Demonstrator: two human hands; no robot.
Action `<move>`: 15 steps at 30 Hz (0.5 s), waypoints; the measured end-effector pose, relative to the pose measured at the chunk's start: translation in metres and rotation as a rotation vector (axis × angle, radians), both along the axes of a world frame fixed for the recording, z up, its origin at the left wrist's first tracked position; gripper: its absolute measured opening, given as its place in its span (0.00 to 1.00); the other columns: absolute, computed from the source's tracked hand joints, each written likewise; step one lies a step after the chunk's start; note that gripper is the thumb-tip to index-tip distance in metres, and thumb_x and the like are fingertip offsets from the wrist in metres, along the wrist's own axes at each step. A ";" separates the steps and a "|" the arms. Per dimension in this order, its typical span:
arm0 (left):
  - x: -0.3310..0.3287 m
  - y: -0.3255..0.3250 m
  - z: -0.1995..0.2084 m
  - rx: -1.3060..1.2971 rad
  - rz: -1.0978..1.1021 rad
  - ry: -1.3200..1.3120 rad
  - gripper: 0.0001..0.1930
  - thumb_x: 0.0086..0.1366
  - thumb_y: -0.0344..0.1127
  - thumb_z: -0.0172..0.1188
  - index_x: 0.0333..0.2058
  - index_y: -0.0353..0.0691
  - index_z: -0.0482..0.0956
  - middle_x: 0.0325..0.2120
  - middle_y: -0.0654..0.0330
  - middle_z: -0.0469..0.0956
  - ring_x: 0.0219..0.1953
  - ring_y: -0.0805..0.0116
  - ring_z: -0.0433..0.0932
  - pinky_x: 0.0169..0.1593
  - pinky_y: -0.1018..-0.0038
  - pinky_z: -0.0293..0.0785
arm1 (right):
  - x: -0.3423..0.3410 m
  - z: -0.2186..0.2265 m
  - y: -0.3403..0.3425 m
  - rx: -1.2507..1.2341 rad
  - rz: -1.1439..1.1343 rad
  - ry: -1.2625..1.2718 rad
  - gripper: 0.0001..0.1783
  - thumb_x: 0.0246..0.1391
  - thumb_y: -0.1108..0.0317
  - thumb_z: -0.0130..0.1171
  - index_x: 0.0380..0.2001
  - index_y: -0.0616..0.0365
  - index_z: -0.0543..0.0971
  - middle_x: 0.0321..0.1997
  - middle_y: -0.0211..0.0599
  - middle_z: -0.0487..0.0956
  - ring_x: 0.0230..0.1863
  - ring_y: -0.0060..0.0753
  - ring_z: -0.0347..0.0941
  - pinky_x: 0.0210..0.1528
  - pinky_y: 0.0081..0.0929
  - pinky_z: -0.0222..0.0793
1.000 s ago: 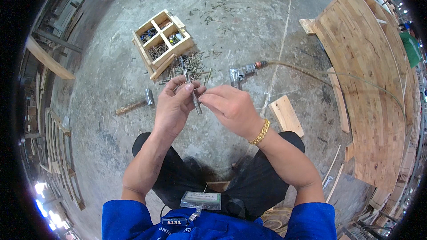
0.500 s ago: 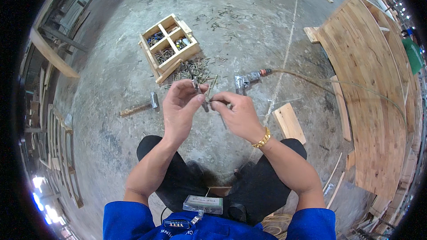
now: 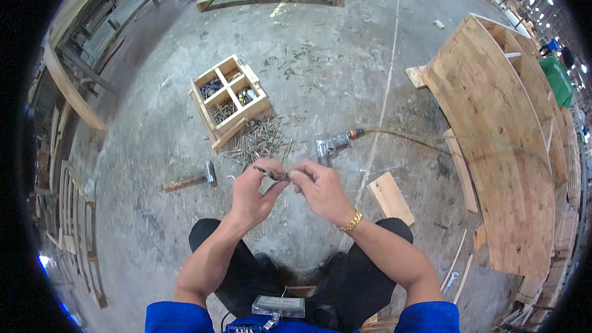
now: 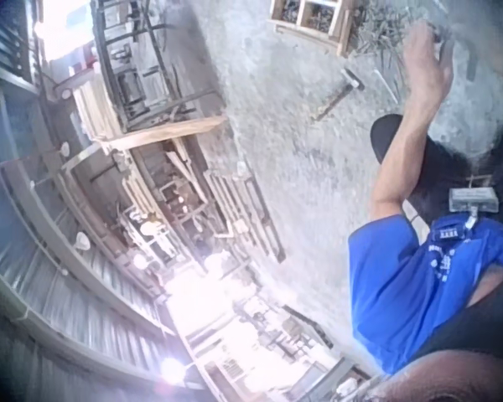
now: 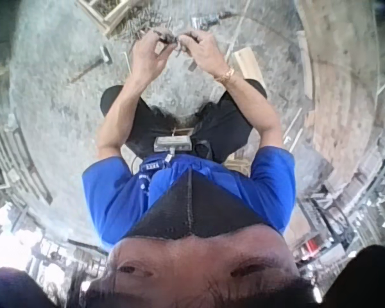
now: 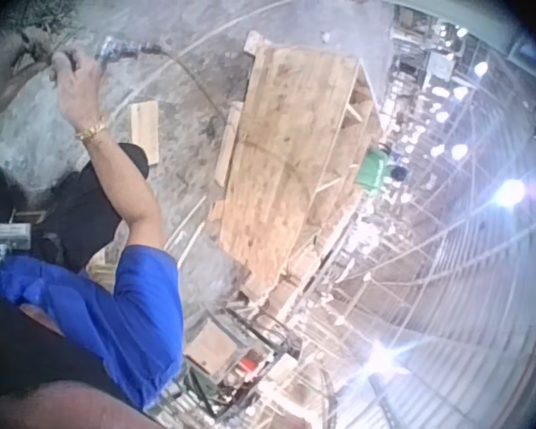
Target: The person assembles a wooden structure by measuring and marking a wooden panel, then using a drill to fasten screws. They handle screws, a drill, a tape measure, and a pencil while working on the wooden frame.
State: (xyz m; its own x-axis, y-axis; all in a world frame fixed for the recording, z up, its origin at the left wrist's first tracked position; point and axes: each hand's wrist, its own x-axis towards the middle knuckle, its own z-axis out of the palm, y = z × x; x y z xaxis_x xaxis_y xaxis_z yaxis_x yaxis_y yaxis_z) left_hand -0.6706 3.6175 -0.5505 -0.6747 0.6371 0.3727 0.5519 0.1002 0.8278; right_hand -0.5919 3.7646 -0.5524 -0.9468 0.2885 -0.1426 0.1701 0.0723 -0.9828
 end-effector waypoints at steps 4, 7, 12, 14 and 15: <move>0.003 -0.001 -0.001 0.070 0.013 0.175 0.13 0.47 0.18 0.61 0.33 0.37 0.71 0.31 0.55 0.74 0.34 0.58 0.74 0.38 0.70 0.71 | -0.001 0.006 -0.002 -0.046 -0.008 -0.031 0.09 0.53 0.67 0.53 0.31 0.62 0.77 0.20 0.29 0.74 0.23 0.15 0.67 0.26 0.19 0.63; -0.001 -0.001 0.007 0.113 -0.051 0.081 0.14 0.48 0.18 0.60 0.35 0.35 0.73 0.34 0.55 0.74 0.37 0.59 0.75 0.43 0.71 0.71 | -0.001 0.013 -0.002 0.056 -0.005 0.117 0.08 0.52 0.69 0.54 0.31 0.62 0.77 0.22 0.34 0.76 0.24 0.19 0.69 0.28 0.20 0.65; -0.007 -0.009 0.018 0.562 -0.158 -1.274 0.15 0.56 0.23 0.56 0.43 0.26 0.71 0.43 0.55 0.73 0.47 0.60 0.73 0.53 0.71 0.69 | -0.001 0.020 0.015 0.516 0.061 0.462 0.06 0.47 0.72 0.58 0.31 0.61 0.77 0.26 0.39 0.76 0.27 0.37 0.72 0.31 0.29 0.67; -0.003 -0.006 0.015 0.463 -0.095 -1.275 0.15 0.57 0.25 0.56 0.42 0.25 0.71 0.43 0.52 0.73 0.46 0.63 0.74 0.52 0.72 0.69 | -0.001 0.021 0.020 0.638 0.119 0.573 0.06 0.47 0.72 0.58 0.30 0.60 0.76 0.26 0.38 0.75 0.29 0.39 0.71 0.32 0.30 0.67; -0.001 -0.007 0.014 0.410 -0.057 -1.274 0.14 0.57 0.26 0.55 0.42 0.24 0.71 0.43 0.50 0.73 0.45 0.64 0.74 0.52 0.73 0.70 | -0.002 0.020 0.021 0.674 0.152 0.623 0.06 0.47 0.72 0.59 0.30 0.60 0.76 0.27 0.37 0.74 0.29 0.39 0.71 0.32 0.31 0.67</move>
